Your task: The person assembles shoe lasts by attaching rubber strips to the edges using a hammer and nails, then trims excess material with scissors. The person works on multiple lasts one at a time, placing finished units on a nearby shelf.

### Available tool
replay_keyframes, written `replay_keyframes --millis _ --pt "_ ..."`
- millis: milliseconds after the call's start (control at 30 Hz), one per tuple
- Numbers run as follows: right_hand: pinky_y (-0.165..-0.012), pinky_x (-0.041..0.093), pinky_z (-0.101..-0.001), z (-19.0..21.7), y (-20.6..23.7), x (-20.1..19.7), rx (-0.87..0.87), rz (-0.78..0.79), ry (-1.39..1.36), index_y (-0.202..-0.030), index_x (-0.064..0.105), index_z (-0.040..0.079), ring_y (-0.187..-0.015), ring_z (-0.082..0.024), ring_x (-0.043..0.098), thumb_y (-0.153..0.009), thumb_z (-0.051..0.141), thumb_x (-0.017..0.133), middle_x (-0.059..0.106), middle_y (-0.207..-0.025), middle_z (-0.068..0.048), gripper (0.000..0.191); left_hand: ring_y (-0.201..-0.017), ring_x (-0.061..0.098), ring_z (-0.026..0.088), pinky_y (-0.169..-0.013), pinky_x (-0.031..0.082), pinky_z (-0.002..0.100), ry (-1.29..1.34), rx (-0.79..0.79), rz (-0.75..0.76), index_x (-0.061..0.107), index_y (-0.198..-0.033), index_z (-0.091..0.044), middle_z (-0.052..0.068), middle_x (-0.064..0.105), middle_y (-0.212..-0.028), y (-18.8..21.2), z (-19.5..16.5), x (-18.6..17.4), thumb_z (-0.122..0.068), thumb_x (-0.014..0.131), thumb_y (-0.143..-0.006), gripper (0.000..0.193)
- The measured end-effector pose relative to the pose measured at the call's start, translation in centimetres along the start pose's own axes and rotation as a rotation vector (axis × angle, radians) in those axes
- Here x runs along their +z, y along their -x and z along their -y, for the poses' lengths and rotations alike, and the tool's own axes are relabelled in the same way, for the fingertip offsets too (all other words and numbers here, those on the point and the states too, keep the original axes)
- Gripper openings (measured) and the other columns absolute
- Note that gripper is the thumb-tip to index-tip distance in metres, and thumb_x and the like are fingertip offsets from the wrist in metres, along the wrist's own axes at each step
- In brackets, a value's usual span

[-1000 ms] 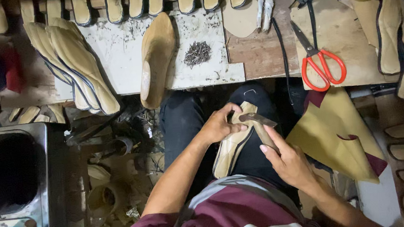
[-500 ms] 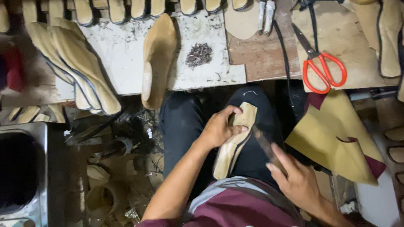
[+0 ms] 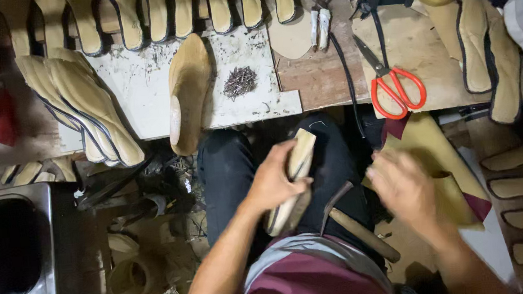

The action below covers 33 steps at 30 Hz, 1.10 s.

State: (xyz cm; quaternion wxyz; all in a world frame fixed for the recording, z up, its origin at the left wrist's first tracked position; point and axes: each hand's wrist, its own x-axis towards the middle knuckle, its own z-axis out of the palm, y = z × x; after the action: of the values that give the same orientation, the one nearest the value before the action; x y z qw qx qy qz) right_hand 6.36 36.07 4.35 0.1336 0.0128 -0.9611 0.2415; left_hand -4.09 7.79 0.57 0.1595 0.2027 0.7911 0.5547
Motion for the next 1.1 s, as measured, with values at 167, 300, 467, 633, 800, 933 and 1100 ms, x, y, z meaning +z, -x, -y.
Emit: replay_keyframes --millis 167,300,467,633,800,933,1100 --pt "-0.103 0.050 -0.0469 -6.1 -7.4 -1.5 -0.150 -0.102 0.291 -0.131 0.069 0.004 -0.113 -0.038 0.061 -0.100 0.018 0.073 0.066 -0.123 -0.018 0.034 -0.121 0.060 0.016 -0.107 0.047 0.030 0.895 -0.072 0.117 0.052 -0.141 -0.008 0.006 0.063 -0.129 2.9 2.4 -3.0 -0.031 0.080 -0.081 0.070" --pt "-0.096 0.052 -0.0456 -8.6 -11.2 -1.4 -0.094 0.015 0.351 -0.126 0.072 0.006 -0.108 -0.038 0.064 -0.094 0.019 0.079 0.068 -0.115 -0.018 0.036 -0.095 0.062 0.011 -0.088 0.051 0.028 0.637 -0.178 -0.014 0.066 -0.123 -0.002 0.002 0.069 -0.103 4.3 3.1 -4.0 -0.024 0.077 -0.090 0.041" --pt "-0.083 0.055 -0.0370 -11.4 -14.4 -0.7 0.152 0.223 0.000 -0.138 0.066 0.007 -0.088 -0.027 0.072 -0.084 0.020 0.081 0.074 -0.111 -0.016 0.057 -0.084 0.062 0.006 -0.079 0.053 0.024 0.412 -0.159 -0.163 0.071 -0.115 -0.004 -0.003 0.071 -0.092 5.4 2.1 -5.0 -0.024 0.073 -0.094 0.030" --pt "-0.082 0.055 -0.0309 -11.7 -14.2 -1.1 0.263 0.248 -0.191 -0.150 0.055 0.001 -0.090 -0.017 0.070 -0.090 0.015 0.075 0.074 -0.111 -0.014 0.065 -0.081 0.061 0.005 -0.075 0.053 0.025 0.462 -0.148 -0.326 0.073 -0.109 -0.001 -0.001 0.071 -0.090 5.7 1.6 -4.9 -0.022 0.071 -0.095 0.025" --pt "-0.086 0.057 -0.0305 -4.2 -6.8 0.3 0.376 0.107 -0.855 -0.136 0.063 0.004 -0.091 -0.014 0.067 -0.090 0.018 0.077 0.071 -0.106 -0.008 0.050 -0.079 0.061 0.007 -0.073 0.051 0.025 0.791 -0.152 -0.480 0.070 -0.110 0.000 0.002 0.070 -0.092 5.4 2.3 -5.3 -0.020 0.067 -0.098 0.024" --pt "-0.056 0.055 -0.0350 4.3 -0.9 3.3 0.458 0.587 -0.510 -0.099 0.072 0.005 -0.060 -0.016 0.061 -0.075 0.024 0.088 0.067 -0.072 -0.009 0.035 -0.080 0.065 0.011 -0.075 0.055 0.027 1.013 -0.096 -0.480 0.066 -0.113 0.000 0.004 0.071 -0.095 5.2 1.8 -4.9 -0.022 0.065 -0.099 0.026" --pt "-0.058 0.053 -0.0371 9.4 0.4 3.1 0.136 0.577 -0.290 -0.089 0.060 0.006 -0.060 -0.022 0.067 -0.080 0.026 0.080 0.067 -0.070 -0.006 0.030 -0.080 0.066 0.012 -0.074 0.055 0.028 1.050 -0.102 -0.485 0.064 -0.115 -0.001 0.006 0.070 -0.094 5.2 0.0 -4.2 -0.026 0.065 -0.099 0.030"
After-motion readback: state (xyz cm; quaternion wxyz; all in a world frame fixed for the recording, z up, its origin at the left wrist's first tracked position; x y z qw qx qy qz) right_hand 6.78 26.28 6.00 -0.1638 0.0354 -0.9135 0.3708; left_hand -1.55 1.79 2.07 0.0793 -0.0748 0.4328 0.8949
